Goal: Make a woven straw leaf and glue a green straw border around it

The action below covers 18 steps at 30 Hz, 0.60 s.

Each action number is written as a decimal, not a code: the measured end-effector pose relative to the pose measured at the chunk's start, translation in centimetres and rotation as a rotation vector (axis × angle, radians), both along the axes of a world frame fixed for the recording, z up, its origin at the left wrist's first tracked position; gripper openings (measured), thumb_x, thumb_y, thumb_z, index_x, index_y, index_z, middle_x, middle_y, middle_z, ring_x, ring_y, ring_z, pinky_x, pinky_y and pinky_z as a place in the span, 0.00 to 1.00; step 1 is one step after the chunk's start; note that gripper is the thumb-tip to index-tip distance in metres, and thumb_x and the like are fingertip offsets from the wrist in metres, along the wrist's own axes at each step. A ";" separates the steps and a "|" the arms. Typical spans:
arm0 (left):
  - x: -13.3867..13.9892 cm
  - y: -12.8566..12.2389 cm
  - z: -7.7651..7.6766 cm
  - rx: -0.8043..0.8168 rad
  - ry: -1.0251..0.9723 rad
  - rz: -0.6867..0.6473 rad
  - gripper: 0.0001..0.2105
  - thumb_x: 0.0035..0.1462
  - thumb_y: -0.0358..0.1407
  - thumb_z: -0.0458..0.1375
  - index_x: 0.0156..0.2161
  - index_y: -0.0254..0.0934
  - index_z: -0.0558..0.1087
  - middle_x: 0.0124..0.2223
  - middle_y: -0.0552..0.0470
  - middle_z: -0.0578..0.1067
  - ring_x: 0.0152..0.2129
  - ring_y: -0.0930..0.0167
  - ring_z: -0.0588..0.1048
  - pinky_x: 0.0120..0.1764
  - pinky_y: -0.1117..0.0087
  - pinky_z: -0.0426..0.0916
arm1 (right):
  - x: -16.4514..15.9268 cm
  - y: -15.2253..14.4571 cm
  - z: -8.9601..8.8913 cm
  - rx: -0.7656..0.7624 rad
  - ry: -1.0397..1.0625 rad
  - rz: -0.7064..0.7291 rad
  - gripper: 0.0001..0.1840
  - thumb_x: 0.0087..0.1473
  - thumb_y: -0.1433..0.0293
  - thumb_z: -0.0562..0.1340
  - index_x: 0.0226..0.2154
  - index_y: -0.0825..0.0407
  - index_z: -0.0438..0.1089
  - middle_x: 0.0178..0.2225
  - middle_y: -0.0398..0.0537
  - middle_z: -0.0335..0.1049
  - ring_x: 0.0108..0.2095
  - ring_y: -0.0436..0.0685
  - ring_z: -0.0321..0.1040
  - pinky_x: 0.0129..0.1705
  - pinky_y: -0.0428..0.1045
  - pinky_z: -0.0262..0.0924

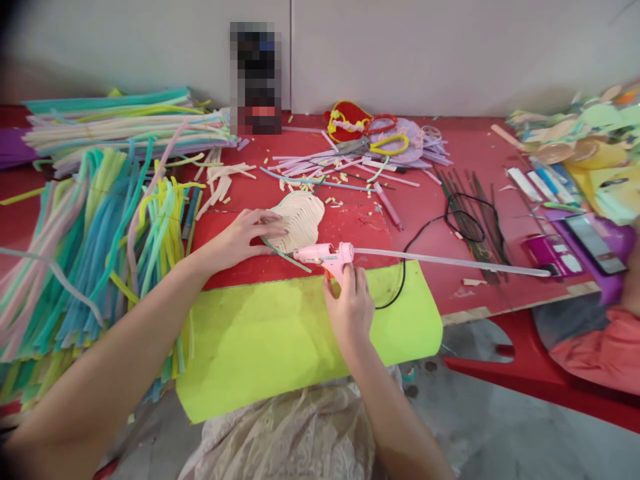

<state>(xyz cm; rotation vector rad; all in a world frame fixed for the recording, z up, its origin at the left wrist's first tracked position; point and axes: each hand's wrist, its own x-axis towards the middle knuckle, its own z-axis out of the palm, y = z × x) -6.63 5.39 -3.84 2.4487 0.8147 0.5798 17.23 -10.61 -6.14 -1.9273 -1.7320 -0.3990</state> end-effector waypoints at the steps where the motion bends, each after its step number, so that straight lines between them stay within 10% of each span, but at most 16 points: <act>1: 0.0 0.0 0.0 0.000 -0.001 -0.003 0.18 0.56 0.36 0.62 0.53 0.45 0.73 0.58 0.49 0.66 0.56 0.62 0.63 0.60 0.52 0.58 | 0.0 0.0 0.0 0.000 0.006 -0.002 0.21 0.58 0.62 0.60 0.50 0.58 0.65 0.41 0.62 0.71 0.41 0.64 0.71 0.38 0.56 0.69; 18: 0.2 -0.3 0.2 0.015 0.003 0.026 0.13 0.60 0.38 0.58 0.51 0.47 0.75 0.57 0.50 0.67 0.54 0.64 0.64 0.59 0.56 0.58 | 0.0 -0.2 -0.1 -0.006 0.034 0.018 0.20 0.59 0.65 0.59 0.51 0.57 0.64 0.42 0.61 0.70 0.42 0.63 0.71 0.41 0.56 0.69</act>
